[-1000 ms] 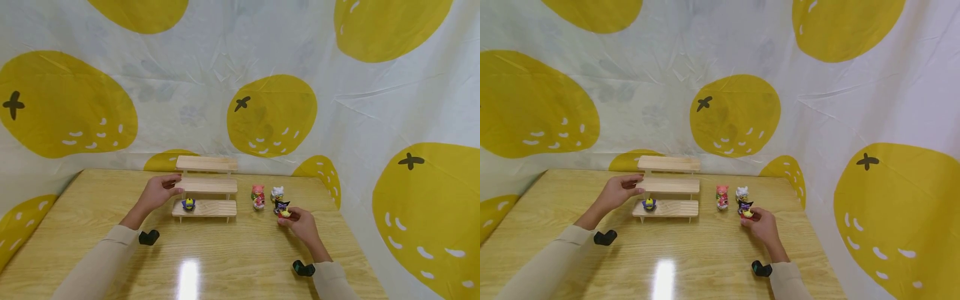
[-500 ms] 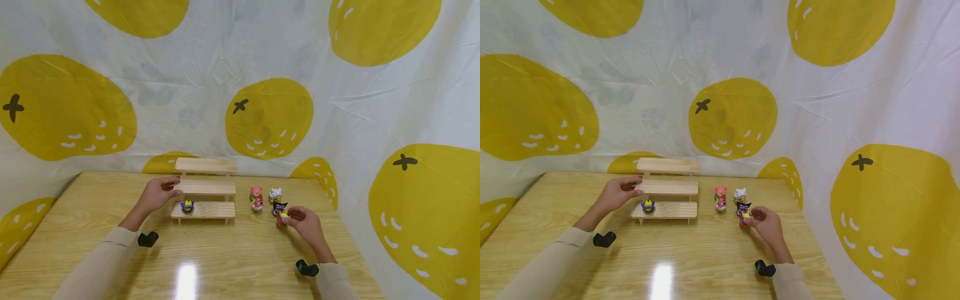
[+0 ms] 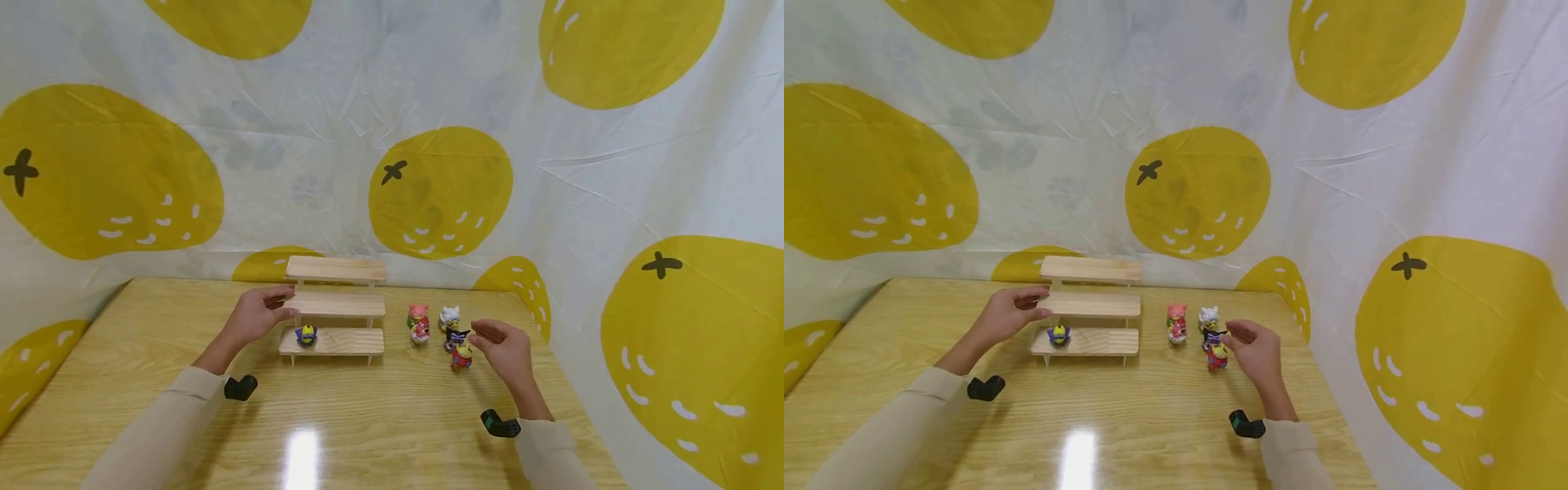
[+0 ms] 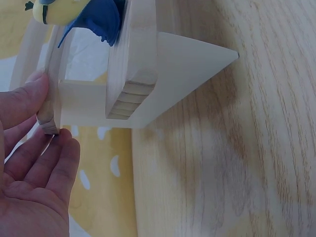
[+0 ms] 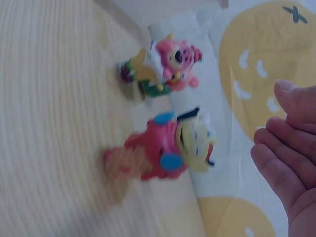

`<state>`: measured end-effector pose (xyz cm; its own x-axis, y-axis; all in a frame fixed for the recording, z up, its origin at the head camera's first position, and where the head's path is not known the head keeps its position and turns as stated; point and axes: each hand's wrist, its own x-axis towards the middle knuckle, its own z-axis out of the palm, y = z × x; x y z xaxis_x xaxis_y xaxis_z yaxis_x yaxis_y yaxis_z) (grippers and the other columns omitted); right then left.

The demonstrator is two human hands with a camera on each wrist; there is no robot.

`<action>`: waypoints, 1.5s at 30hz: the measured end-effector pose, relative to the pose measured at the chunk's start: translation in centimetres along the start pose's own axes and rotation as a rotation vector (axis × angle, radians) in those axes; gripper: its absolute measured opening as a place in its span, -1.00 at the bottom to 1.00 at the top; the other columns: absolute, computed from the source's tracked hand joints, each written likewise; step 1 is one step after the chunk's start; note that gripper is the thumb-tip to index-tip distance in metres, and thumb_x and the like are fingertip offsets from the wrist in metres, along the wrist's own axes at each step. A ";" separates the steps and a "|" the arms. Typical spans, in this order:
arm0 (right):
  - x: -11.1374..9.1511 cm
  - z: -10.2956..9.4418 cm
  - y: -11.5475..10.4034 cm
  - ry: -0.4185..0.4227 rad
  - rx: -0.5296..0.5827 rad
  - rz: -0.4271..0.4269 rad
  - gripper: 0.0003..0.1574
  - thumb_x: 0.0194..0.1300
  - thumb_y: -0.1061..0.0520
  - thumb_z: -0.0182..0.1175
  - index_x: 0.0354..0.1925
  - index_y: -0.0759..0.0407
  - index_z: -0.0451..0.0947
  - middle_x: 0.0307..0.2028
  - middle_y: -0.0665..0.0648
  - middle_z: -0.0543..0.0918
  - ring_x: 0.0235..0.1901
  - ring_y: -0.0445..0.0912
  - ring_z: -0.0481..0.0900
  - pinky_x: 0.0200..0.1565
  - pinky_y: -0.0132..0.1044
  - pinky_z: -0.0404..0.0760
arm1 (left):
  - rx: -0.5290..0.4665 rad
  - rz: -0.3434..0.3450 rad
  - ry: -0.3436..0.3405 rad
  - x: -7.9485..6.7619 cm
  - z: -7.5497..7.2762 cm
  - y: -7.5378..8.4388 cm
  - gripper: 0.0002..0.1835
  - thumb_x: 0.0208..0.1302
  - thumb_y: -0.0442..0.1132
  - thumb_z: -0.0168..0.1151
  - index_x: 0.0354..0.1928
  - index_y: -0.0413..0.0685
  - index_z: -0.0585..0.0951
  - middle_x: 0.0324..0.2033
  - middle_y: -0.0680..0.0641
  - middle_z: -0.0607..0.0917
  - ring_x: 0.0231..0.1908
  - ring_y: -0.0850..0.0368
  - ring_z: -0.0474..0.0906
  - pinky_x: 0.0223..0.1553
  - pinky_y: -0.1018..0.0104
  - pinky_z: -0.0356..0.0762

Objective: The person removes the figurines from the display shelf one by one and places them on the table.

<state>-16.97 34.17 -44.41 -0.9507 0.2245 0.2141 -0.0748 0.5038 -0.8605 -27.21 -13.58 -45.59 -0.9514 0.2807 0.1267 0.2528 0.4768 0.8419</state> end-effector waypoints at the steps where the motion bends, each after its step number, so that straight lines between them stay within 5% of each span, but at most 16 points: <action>1: 0.0 0.1 -0.2 -0.007 0.018 -0.002 -0.62 0.30 0.31 0.44 0.07 0.41 0.71 0.04 0.44 0.76 -0.08 -0.22 0.81 -0.13 -0.60 0.73 | 0.000 -0.001 -0.003 0.1 0.0 0.0 -0.42 0.41 -0.16 0.39 0.40 -0.22 0.55 0.34 -0.27 0.62 0.34 -0.27 0.57 0.27 -0.10 0.67; 6: 0.0 0.9 -0.9 -0.033 0.081 0.003 -0.65 0.29 0.32 0.43 0.04 0.43 0.72 0.02 0.47 0.76 -0.19 -0.41 0.76 -0.16 -0.53 0.77 | -0.003 -0.001 -0.014 0.4 0.3 -0.1 -0.40 0.41 -0.11 0.40 0.39 -0.22 0.55 0.33 -0.27 0.63 0.35 -0.28 0.56 0.28 -0.08 0.66; 15: 0.1 3.5 -2.0 -0.125 0.131 -0.013 -0.69 0.30 0.40 0.37 0.02 0.47 0.71 0.00 0.49 0.76 -0.11 -0.16 0.84 -0.13 -0.48 0.79 | 0.003 -0.010 0.000 0.2 -0.1 -0.2 -0.43 0.41 -0.13 0.40 0.37 -0.19 0.58 0.32 -0.27 0.64 0.33 -0.26 0.58 0.29 -0.09 0.65; 31: 0.1 7.8 -3.4 -0.238 0.205 -0.010 -0.74 0.24 0.41 0.42 -0.07 0.44 0.75 -0.07 0.44 0.80 -0.19 -0.22 0.83 -0.12 -0.45 0.80 | -0.018 -0.014 0.004 0.1 0.2 -0.4 -0.41 0.41 -0.12 0.39 0.40 -0.20 0.55 0.34 -0.27 0.61 0.35 -0.28 0.55 0.31 -0.10 0.62; 45: 0.0 10.9 -5.5 -0.378 0.213 -0.026 -0.70 0.30 0.30 0.43 -0.01 0.38 0.75 -0.03 0.39 0.80 -0.05 0.01 0.83 -0.05 -0.35 0.82 | -0.025 -0.013 0.007 -0.3 0.2 0.1 -0.38 0.42 -0.11 0.38 0.43 -0.22 0.52 0.35 -0.28 0.60 0.37 -0.29 0.52 0.32 -0.10 0.62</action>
<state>-19.87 22.36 -44.72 -0.9880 -0.1275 0.0869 -0.1233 0.3133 -0.9416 -26.85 -13.49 -45.64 -0.9556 0.2693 0.1194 0.2364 0.4593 0.8563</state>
